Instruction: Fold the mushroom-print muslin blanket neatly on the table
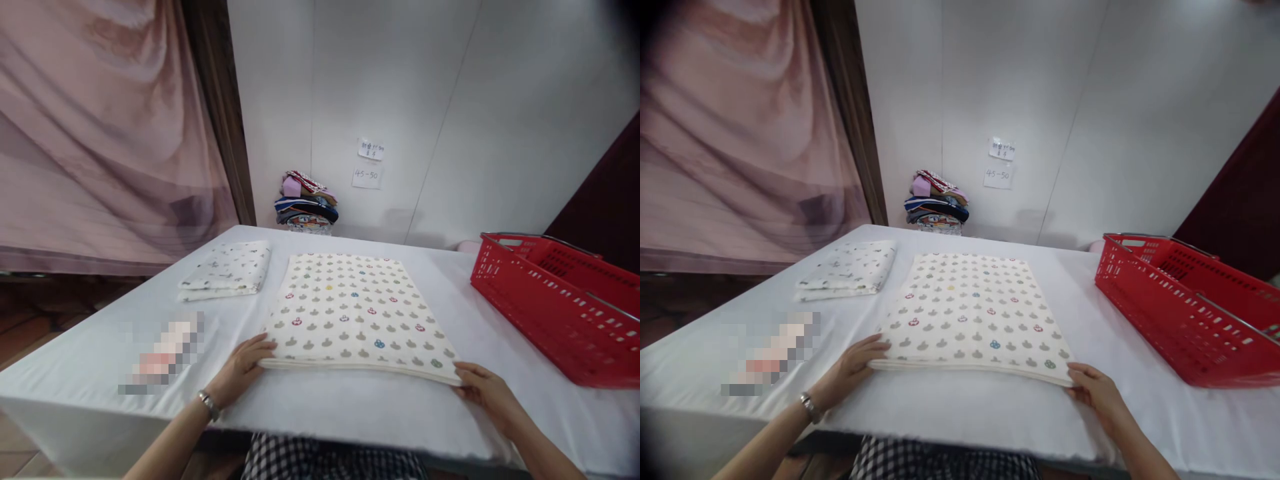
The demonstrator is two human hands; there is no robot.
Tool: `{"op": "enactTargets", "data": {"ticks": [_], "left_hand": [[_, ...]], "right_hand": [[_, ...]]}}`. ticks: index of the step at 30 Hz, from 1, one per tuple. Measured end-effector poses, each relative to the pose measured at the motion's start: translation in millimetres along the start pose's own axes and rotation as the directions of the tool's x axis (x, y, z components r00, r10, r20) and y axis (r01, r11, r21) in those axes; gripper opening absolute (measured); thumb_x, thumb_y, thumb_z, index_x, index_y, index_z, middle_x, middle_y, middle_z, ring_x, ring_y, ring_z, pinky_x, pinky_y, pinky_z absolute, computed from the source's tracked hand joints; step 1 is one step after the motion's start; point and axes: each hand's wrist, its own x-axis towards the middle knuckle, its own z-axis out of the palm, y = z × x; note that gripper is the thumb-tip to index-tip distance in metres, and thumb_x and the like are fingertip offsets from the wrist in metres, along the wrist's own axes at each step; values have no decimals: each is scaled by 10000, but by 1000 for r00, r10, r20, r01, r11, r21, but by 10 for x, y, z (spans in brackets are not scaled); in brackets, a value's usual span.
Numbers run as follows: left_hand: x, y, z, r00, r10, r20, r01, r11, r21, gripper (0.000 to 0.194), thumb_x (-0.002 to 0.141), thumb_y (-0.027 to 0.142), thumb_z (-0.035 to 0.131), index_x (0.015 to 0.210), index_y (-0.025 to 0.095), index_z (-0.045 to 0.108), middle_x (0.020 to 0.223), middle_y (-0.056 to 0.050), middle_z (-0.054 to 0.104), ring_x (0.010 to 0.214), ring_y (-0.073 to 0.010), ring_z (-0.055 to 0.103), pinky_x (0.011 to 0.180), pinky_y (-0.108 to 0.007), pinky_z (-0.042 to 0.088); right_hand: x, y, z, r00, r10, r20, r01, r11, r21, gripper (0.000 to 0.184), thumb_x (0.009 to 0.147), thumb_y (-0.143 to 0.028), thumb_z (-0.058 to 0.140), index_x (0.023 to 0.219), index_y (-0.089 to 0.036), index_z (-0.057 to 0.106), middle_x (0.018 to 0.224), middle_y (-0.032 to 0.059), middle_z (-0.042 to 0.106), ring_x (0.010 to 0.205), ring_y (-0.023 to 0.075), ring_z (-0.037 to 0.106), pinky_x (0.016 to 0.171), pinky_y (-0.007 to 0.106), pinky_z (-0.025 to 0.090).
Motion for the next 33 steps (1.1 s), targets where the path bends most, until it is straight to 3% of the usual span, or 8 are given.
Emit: {"op": "enactTargets", "data": {"ticks": [8, 12, 15, 18, 21, 23, 27, 33], "left_hand": [[-82, 237, -38, 998, -61, 32, 57, 992, 116, 323, 798, 180, 443, 1041, 275, 635, 1252, -5, 586, 1285, -232, 387, 1045, -487, 338], [-101, 410, -14, 999, -52, -10, 53, 980, 194, 394, 761, 112, 442, 1081, 268, 612, 1234, -24, 595, 1261, -239, 411, 1066, -526, 266], [-89, 562, 45, 1000, 5, -29, 1, 979, 206, 441, 756, 76, 439, 1133, 257, 579, 1196, -37, 612, 1217, -222, 452, 1080, -520, 230], [-33, 726, 122, 999, 43, -28, -37, 977, 211, 406, 780, 82, 444, 1139, 230, 564, 1137, -45, 632, 1128, -209, 510, 1081, -518, 224], [44, 857, 202, 996, 77, -35, -67, 972, 223, 312, 815, 118, 457, 1086, 212, 580, 1062, -47, 646, 1012, -198, 553, 1041, -483, 301], [85, 907, 246, 996, 85, -39, -73, 968, 241, 264, 833, 135, 455, 1043, 212, 595, 1011, -45, 648, 955, -195, 560, 946, -429, 398], [91, 923, 287, 997, 60, -51, -45, 966, 255, 220, 862, 156, 435, 976, 219, 613, 960, -41, 637, 922, -185, 556, 802, -346, 453], [30, 914, 281, 999, 41, -35, -31, 967, 252, 214, 886, 175, 419, 990, 212, 602, 978, -38, 633, 940, -180, 544, 814, -338, 435]], "right_hand": [[-20, -20, 7, 999, -44, -15, 38, 958, -285, 382, 555, -315, 770, 885, -161, 655, 538, -5, 613, 481, 135, 565, 428, 220, 449], [82, 27, -64, 980, -197, 0, 156, 774, -614, 342, 642, -430, 671, 891, -197, 692, 406, -28, 525, 400, 161, 496, 403, 266, 389], [130, 44, -113, 898, -422, 126, 344, 494, -799, 241, 654, -430, 646, 793, -245, 716, 674, 38, 673, 671, 231, 615, 655, 347, 497], [98, 42, -45, 750, -610, 255, 477, 233, -847, 233, 677, -381, 631, 857, -260, 715, 1002, 80, 673, 1023, 307, 562, 917, 447, 427], [16, 37, 200, 601, -674, 430, 632, 71, -772, 298, 746, -354, 569, 992, -242, 693, 1173, 91, 609, 1136, 301, 500, 1009, 475, 358], [-37, 46, 408, 541, -634, 552, 723, 16, -691, 335, 794, -349, 522, 1074, -233, 663, 1231, 83, 578, 1156, 269, 494, 1028, 455, 354], [-97, 117, 677, 515, -535, 670, 790, -8, -613, 355, 846, -334, 469, 1144, -232, 631, 1245, 75, 574, 1156, 248, 503, 1015, 457, 380], [-98, 184, 651, 526, -496, 691, 787, -24, -616, 352, 872, -325, 422, 1118, -223, 652, 1237, 83, 578, 1131, 249, 527, 997, 461, 403]]}}
